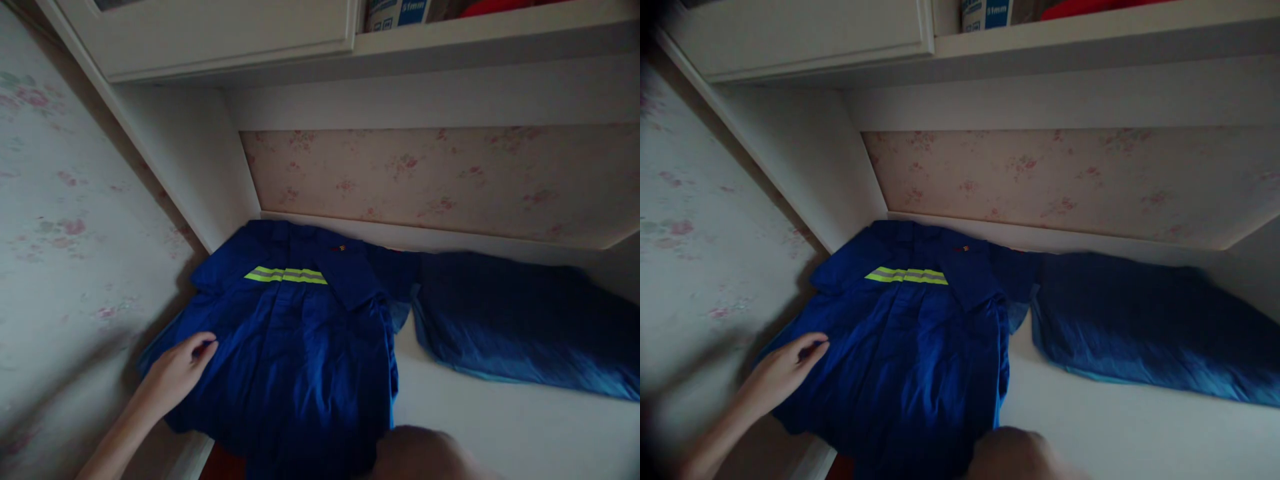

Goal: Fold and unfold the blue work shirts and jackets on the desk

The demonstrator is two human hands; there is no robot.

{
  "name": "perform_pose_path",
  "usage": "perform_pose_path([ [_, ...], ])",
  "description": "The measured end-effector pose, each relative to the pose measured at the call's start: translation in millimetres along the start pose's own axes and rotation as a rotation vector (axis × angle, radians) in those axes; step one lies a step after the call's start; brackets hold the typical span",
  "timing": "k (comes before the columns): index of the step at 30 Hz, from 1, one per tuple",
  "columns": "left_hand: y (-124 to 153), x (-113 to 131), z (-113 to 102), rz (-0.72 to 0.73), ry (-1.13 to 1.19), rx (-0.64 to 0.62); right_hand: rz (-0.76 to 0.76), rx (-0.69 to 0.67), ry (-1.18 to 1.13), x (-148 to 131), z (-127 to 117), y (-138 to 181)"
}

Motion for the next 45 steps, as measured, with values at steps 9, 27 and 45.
perform_pose_path([
  [9,-167.5,182.3,42.8,0.527,-0.164,0.013,0.189,0.692,1.005,8.6,-140.7,-97.9],
  [27,-347.6,166.7,101.0,0.356,-0.623,-0.203,0.754,1.406,-0.519,176.9,-239.8,35.2],
  [45,-385.2,173.8,83.4,0.446,-0.364,-0.209,0.360,0.829,0.747,59.8,-313.7,-195.5],
])
Point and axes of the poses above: each hand's wrist, its own y-axis away from the middle knuckle, its own z-axis out of the palm, x = y × z, the point moved 2 cm from there along -y, towards the middle knuckle, and after that the axes turned 7 degrees about y, right-handed, at the moved point
